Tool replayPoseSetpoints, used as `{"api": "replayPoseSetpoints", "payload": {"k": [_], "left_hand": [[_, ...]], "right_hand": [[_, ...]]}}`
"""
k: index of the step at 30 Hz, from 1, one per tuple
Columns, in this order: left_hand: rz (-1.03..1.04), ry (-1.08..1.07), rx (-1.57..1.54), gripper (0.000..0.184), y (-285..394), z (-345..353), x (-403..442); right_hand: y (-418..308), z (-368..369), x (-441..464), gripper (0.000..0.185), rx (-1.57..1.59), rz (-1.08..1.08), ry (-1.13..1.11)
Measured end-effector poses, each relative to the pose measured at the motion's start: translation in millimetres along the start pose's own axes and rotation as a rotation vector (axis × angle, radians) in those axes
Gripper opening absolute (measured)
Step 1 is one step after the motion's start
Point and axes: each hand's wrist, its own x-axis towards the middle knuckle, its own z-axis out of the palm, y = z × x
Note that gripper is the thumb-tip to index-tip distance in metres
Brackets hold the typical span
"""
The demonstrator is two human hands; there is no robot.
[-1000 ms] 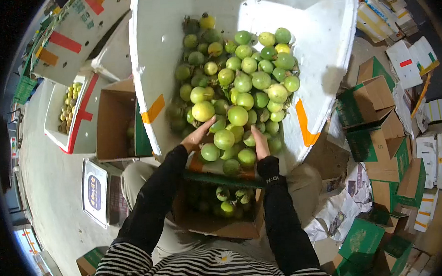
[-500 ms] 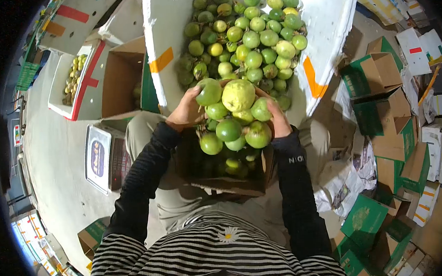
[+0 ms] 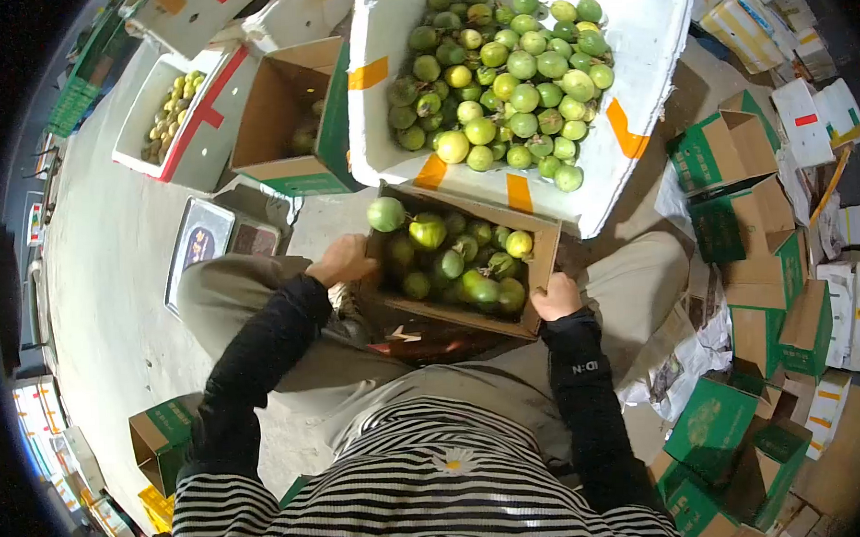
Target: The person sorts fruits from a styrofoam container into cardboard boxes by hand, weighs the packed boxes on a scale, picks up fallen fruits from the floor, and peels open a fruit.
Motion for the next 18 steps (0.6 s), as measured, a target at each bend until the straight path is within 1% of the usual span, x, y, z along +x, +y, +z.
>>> {"api": "replayPoseSetpoints", "payload": {"k": [1, 2, 4, 5, 6, 7, 8, 9, 10, 11, 12, 13, 14, 15, 16, 17, 18], "left_hand": [[0.038, 0.007, 0.013, 0.044, -6.5, -3.7, -1.2], [0.028, -0.018, 0.025, 0.044, -14.0, -10.2, -3.2], [0.005, -0.057, 0.042, 0.044, -29.4, -39.2, -11.0], [0.126, 0.001, 0.055, 0.040, -42.1, -60.0, -20.1], [0.172, 0.158, 0.063, 0.036, -47.3, -84.7, -43.4], [0.196, 0.110, 0.071, 0.033, -65.1, -108.8, -58.9], [0.130, 0.100, 0.137, 0.030, -67.9, -146.4, -91.5], [0.267, 0.287, 0.096, 0.030, -91.7, -164.4, -120.7], [0.089, 0.250, 0.128, 0.030, -102.4, -192.8, -158.3], [-0.072, 0.100, 0.086, 0.028, -127.4, -216.6, -188.6], [-0.120, 0.256, 0.079, 0.027, -153.3, -226.4, -224.2], [-0.355, 0.369, 0.071, 0.027, -163.0, -235.2, -259.2], [-0.427, 0.296, -0.055, 0.022, -176.8, -245.7, -285.6], [-0.366, 0.412, -0.028, 0.019, -234.5, -228.3, -305.6], [-0.305, 0.527, 0.006, 0.016, -292.2, -210.8, -325.6], [-0.245, 0.638, 0.048, 0.014, -348.0, -193.7, -345.6], [-0.444, 0.738, -0.160, 0.018, -354.4, -181.2, -353.3]], "right_hand": [[0.6, 2.8, -5.6, 0.021, 0.033, -0.068, 0.060], [-2.4, 2.5, -7.1, 0.020, 0.098, -0.148, 0.090], [-24.6, -1.4, -9.9, 0.020, 0.142, -0.144, 0.062], [-39.3, -5.0, -13.3, 0.020, 0.161, -0.145, 0.039], [-63.6, -11.8, -15.6, 0.020, 0.175, -0.138, -0.040], [-92.1, -15.7, -13.9, 0.020, 0.254, -0.219, -0.073], [-122.3, -16.9, -11.0, 0.019, 0.337, -0.304, -0.113], [-150.2, -10.9, -6.8, 0.019, 0.421, -0.385, -0.156], [-176.2, -1.0, 3.1, 0.020, 0.431, -0.504, -0.189], [-205.3, 9.6, 16.7, 0.020, 0.441, -0.616, -0.215], [-234.7, 31.6, 36.3, 0.022, 0.501, -0.667, -0.233], [-277.9, 41.1, 51.0, 0.023, 0.444, -0.708, -0.282], [-318.0, 51.4, 66.9, 0.017, 0.306, -0.832, -0.248], [-359.7, 72.6, 83.7, 0.022, 0.312, -0.951, -0.170], [-408.6, 90.6, 95.8, 0.027, 0.288, -0.884, -0.197], [-451.4, 98.0, 98.0, 0.030, 0.278, -0.893, -0.167], [-487.1, 106.0, 101.1, 0.030, 0.234, -0.827, -0.252]]}}
